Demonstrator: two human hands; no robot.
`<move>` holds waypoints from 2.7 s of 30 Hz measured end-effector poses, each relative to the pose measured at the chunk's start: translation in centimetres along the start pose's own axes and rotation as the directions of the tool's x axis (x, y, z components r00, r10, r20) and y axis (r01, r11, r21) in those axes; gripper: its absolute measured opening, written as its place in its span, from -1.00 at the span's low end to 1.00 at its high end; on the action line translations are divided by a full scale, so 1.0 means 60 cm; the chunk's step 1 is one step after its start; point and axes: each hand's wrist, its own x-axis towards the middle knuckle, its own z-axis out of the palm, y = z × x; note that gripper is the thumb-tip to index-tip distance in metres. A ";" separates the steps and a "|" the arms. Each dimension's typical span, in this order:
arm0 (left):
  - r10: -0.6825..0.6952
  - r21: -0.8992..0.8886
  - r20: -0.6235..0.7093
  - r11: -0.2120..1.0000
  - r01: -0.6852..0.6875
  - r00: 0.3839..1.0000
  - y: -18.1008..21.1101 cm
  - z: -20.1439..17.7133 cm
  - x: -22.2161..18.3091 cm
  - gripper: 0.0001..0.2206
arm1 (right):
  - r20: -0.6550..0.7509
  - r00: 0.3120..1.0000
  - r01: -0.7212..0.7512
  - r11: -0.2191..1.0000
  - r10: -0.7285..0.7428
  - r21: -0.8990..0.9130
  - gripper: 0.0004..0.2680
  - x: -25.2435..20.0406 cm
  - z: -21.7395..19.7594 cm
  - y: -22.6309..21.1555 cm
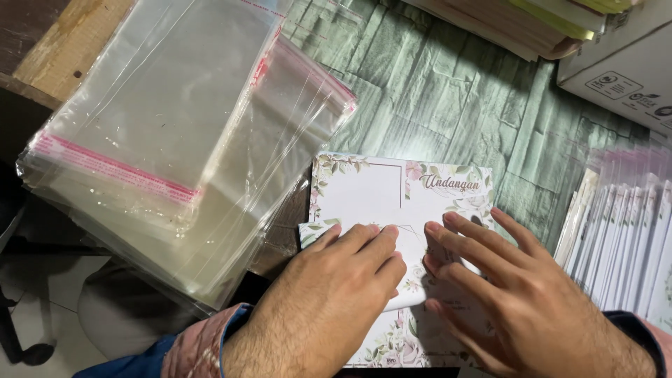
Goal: The person folds a card and inserts it into a translucent plastic envelope by hand.
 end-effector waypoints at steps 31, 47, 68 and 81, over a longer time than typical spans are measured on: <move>-0.092 0.179 -0.179 0.976 0.125 0.980 0.034 0.041 -0.030 -0.46 | 0.148 0.988 0.048 0.996 -0.037 -0.074 -0.44 0.019 -0.011 0.021; -0.028 0.288 -0.242 0.952 0.100 0.970 0.028 0.051 -0.003 -0.56 | -0.020 0.997 -0.065 0.987 0.069 0.148 -0.54 0.007 0.004 0.016; -0.187 0.112 -0.286 0.968 0.226 0.940 0.051 0.038 -0.002 -0.70 | 0.295 0.938 -0.240 0.954 0.180 0.180 -0.55 0.042 -0.033 0.050; -0.180 0.079 -0.306 0.974 0.213 0.935 0.053 0.037 0.001 -0.93 | 0.606 0.760 -0.113 0.966 0.234 -0.232 -0.80 0.099 -0.013 0.011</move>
